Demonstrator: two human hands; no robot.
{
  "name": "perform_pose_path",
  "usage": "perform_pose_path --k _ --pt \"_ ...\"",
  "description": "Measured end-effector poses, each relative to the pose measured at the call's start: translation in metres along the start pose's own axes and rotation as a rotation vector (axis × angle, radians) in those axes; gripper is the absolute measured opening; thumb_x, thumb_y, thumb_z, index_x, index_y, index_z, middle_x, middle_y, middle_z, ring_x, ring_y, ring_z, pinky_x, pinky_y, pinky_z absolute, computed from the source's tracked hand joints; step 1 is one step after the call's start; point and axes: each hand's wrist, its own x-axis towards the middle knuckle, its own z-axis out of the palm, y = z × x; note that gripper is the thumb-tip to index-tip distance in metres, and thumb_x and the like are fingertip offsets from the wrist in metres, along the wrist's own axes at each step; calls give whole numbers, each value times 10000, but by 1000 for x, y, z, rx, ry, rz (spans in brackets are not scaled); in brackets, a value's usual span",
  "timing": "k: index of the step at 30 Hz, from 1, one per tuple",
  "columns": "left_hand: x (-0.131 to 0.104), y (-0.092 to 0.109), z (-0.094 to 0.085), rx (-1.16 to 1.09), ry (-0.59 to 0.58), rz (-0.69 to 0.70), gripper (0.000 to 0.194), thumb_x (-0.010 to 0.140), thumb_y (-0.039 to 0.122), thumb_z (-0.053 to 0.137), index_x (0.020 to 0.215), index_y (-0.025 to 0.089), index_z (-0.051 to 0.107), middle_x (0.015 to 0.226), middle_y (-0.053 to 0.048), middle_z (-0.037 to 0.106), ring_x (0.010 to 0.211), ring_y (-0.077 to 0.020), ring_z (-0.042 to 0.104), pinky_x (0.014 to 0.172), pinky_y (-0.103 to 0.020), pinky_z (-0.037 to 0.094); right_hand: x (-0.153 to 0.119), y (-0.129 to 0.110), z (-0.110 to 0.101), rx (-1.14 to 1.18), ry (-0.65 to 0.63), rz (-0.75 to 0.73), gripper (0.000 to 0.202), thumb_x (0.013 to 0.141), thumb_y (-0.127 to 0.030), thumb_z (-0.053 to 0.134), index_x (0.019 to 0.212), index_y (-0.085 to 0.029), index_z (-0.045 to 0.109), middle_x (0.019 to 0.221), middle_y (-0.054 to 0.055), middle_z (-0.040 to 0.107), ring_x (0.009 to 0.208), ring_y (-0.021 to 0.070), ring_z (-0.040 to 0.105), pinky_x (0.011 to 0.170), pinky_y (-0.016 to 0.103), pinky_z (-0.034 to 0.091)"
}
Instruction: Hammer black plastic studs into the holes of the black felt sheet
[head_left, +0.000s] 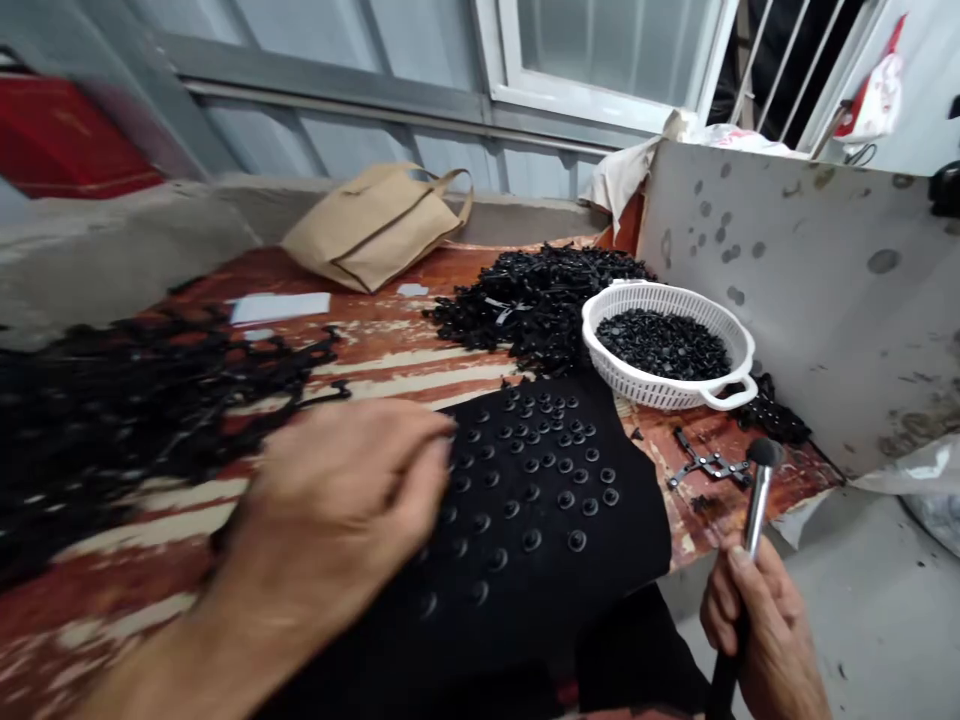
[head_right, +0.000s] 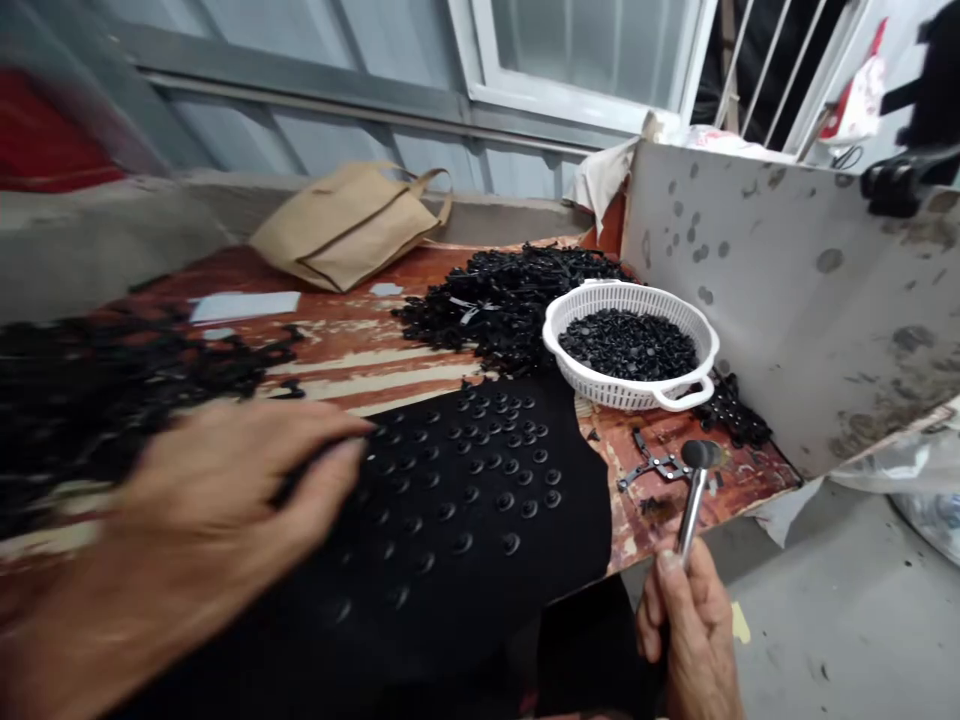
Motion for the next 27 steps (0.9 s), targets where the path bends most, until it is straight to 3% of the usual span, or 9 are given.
perform_pose_path --k 2,5,9,12,15,17,20,24,27 --pt "25 54 22 -148 -122 183 227 910 112 421 899 212 625 893 -32 688 852 -195 576 806 -355 393 0 1 -2 -5 13 -3 273 886 -461 642 843 -208 548 509 -110 400 363 25 336 374 130 287" --pt "58 126 48 -299 -519 366 167 899 176 457 893 204 622 927 -56 674 858 -217 579 755 -355 408 -1 -3 -8 -14 43 -25 290 884 -477 637 841 -205 547 512 -110 412 360 25 350 377 132 296" --pt "80 175 83 -289 -728 344 278 873 250 508 1113 127 576 1103 -175 646 1036 -321 587 882 -466 430 -6 -12 -19 -36 93 -64 282 896 -478 622 869 -205 556 505 -111 427 352 19 363 383 125 307" --pt "87 181 107 -280 -747 330 298 819 126 511 1108 128 585 1024 -166 664 974 -304 630 836 -427 459 -9 -17 -30 -57 140 -89 278 895 -476 626 890 -206 561 520 -108 443 358 13 378 387 113 302" --pt "92 171 112 -383 -717 294 278 802 97 488 1048 145 608 897 -108 672 848 -246 650 749 -346 471 -8 -20 -39 -71 167 -108 269 892 -465 636 887 -208 556 575 -95 500 365 2 395 390 106 302" --pt "90 162 102 -483 -645 263 202 811 114 472 953 146 613 801 -71 653 755 -214 631 703 -321 468 -6 -22 -40 -74 161 -118 273 880 -469 648 912 -215 555 657 -72 572 358 -7 390 377 107 299" --pt "72 152 75 -499 -432 309 161 854 124 440 887 165 592 810 -52 639 757 -186 607 715 -308 482 -2 -28 -31 -73 108 -123 320 858 -490 664 1008 -227 561 766 -27 643 363 2 384 353 120 306" --pt "25 141 38 -363 -140 448 205 903 100 395 932 154 591 784 -53 635 687 -178 597 625 -293 512 -1 -36 -4 -77 -15 -102 376 840 -506 678 1054 -218 565 496 -87 520 367 34 364 363 116 303" --pt "-15 130 20 -318 -30 401 199 885 71 427 1011 111 577 753 -60 638 686 -184 623 635 -294 538 -9 -35 22 -78 -139 -28 327 826 -475 707 971 -216 571 500 -77 537 367 37 378 354 118 315"
